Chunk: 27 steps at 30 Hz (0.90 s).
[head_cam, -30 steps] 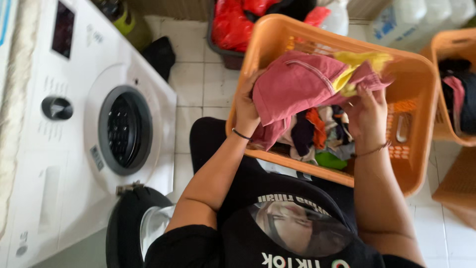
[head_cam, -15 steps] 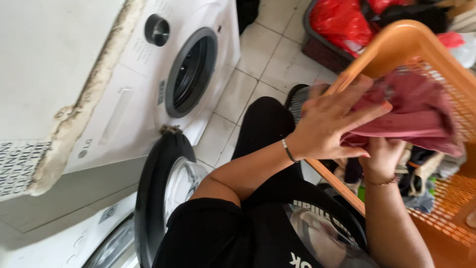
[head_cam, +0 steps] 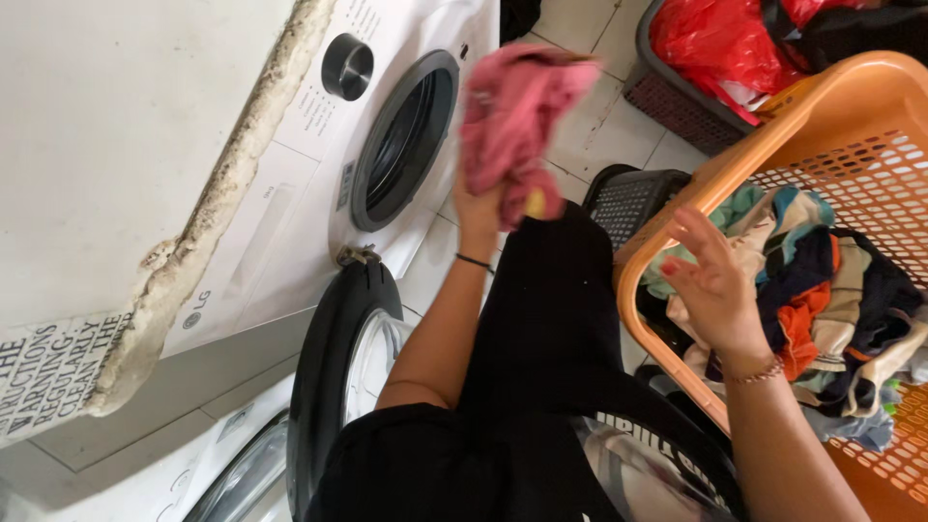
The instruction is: The person sorts various clothing items from an orange basket by hand, picking up pieces like a pink shirt and white garment to put into a washing machine one at a time.
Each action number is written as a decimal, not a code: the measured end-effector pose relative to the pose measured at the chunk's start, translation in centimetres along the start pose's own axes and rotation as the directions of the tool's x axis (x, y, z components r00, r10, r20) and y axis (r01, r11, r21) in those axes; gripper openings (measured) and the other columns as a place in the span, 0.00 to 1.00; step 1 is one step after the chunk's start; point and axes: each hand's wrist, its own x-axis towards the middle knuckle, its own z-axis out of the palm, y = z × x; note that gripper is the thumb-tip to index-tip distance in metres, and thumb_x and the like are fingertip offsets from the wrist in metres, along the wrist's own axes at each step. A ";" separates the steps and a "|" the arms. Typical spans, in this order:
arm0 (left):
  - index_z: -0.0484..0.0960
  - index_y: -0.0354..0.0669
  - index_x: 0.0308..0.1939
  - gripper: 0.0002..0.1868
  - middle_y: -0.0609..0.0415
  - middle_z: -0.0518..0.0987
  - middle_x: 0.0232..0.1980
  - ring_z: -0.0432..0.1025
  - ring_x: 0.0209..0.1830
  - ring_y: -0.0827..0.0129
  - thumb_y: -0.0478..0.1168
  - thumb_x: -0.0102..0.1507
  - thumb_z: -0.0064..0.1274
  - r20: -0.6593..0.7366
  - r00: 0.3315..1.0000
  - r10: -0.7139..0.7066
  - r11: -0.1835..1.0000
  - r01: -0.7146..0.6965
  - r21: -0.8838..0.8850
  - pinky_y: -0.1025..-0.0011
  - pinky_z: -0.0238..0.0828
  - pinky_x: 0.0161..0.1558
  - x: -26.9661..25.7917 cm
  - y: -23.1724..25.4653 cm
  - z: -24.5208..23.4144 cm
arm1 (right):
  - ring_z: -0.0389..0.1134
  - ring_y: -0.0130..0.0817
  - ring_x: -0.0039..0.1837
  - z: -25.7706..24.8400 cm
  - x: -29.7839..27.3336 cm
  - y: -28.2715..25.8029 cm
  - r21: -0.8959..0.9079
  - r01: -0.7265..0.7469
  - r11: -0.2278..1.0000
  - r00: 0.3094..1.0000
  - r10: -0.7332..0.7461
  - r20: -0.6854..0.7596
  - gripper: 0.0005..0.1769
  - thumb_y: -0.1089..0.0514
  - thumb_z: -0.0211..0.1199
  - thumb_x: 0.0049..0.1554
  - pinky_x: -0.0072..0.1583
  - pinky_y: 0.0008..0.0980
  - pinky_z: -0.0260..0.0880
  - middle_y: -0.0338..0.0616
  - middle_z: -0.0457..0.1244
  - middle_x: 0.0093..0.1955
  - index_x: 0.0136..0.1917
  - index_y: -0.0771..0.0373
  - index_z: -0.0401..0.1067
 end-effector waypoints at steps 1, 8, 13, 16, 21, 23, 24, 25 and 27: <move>0.61 0.42 0.75 0.41 0.52 0.75 0.64 0.76 0.57 0.68 0.31 0.60 0.61 -0.014 0.998 0.057 0.998 -0.057 -0.025 0.70 0.78 0.53 0.8 -0.3 -2.2 | 0.58 0.31 0.75 -0.2 -0.5 0.2 -0.083 0.007 0.997 1.000 -0.008 -0.012 0.32 0.72 0.55 0.60 0.64 0.29 0.66 0.42 0.51 0.81 0.77 0.64 0.59; 0.59 0.35 0.77 0.45 0.46 0.70 0.67 0.70 0.60 0.60 0.23 0.55 0.53 -0.348 0.935 0.064 0.983 0.001 0.183 0.69 0.74 0.53 3.6 -6.5 -14.8 | 0.62 0.28 0.70 -1.4 -2.5 2.3 -0.279 -0.048 0.959 0.998 0.036 -0.046 0.22 0.67 0.58 0.60 0.61 0.29 0.70 0.43 0.54 0.80 0.69 0.66 0.69; 0.36 0.62 0.79 0.57 0.53 0.61 0.75 0.67 0.65 0.60 0.35 0.57 0.60 -0.566 0.824 -0.031 0.967 -0.119 -0.227 0.66 0.74 0.53 8.6 -5.3 -17.6 | 0.62 0.28 0.70 -2.0 -4.2 3.8 -0.244 -0.087 0.966 0.996 0.076 -0.053 0.21 0.65 0.58 0.61 0.62 0.29 0.69 0.45 0.54 0.80 0.68 0.64 0.70; 0.36 0.54 0.85 0.58 0.42 0.58 0.80 0.65 0.70 0.55 0.43 0.64 0.65 -0.449 0.890 0.078 0.864 -0.285 -0.415 0.60 0.69 0.63 11.5 -4.5 -17.1 | 0.61 0.30 0.72 -2.1 -4.7 4.2 -0.272 -0.066 0.960 0.996 0.047 -0.076 0.21 0.65 0.59 0.61 0.63 0.31 0.69 0.46 0.55 0.79 0.67 0.63 0.71; 0.43 0.59 0.83 0.46 0.52 0.56 0.81 0.57 0.74 0.57 0.48 0.67 0.55 -0.388 0.904 -0.181 0.983 0.152 -0.106 0.47 0.58 0.69 10.3 -6.5 -14.1 | 0.62 0.35 0.74 -3.0 -7.0 5.2 -0.349 0.001 0.937 1.000 -0.009 -0.022 0.21 0.64 0.61 0.58 0.66 0.34 0.69 0.47 0.58 0.76 0.66 0.62 0.72; 0.53 0.55 0.80 0.40 0.53 0.60 0.79 0.62 0.72 0.54 0.49 0.66 0.52 -0.245 0.945 -0.216 0.976 0.201 -0.082 0.48 0.62 0.65 8.8 -7.5 -11.9 | 0.65 0.34 0.73 -3.7 -8.3 6.2 -0.466 0.025 0.885 0.999 -0.003 0.048 0.23 0.60 0.65 0.56 0.70 0.35 0.67 0.45 0.64 0.72 0.66 0.62 0.73; 0.58 0.53 0.78 0.37 0.54 0.61 0.78 0.65 0.71 0.51 0.49 0.65 0.51 -0.199 0.948 -0.250 0.968 0.245 -0.051 0.51 0.65 0.62 7.9 -7.6 -10.7 | 0.66 0.34 0.73 -4.1 -9.0 6.8 -0.521 0.042 0.852 0.997 0.002 0.084 0.25 0.58 0.67 0.55 0.72 0.36 0.65 0.44 0.66 0.70 0.66 0.61 0.73; 0.59 0.51 0.78 0.37 0.52 0.62 0.77 0.66 0.70 0.52 0.49 0.66 0.51 -0.162 0.952 -0.261 0.965 0.264 -0.003 0.53 0.66 0.61 6.9 -7.5 -9.5 | 0.67 0.34 0.71 -4.7 -10.0 7.1 -0.546 -0.048 0.837 0.982 0.139 0.126 0.27 0.55 0.67 0.55 0.70 0.36 0.66 0.43 0.67 0.70 0.67 0.60 0.72; 0.62 0.48 0.78 0.35 0.47 0.65 0.76 0.68 0.69 0.53 0.50 0.68 0.52 -0.086 0.957 -0.277 0.954 0.285 0.094 0.58 0.69 0.59 4.9 -6.4 -6.4 | 0.69 0.35 0.67 -6.4 -12.0 7.6 -0.607 -0.209 0.766 0.898 0.396 0.190 0.33 0.50 0.68 0.53 0.66 0.35 0.68 0.42 0.67 0.68 0.70 0.57 0.69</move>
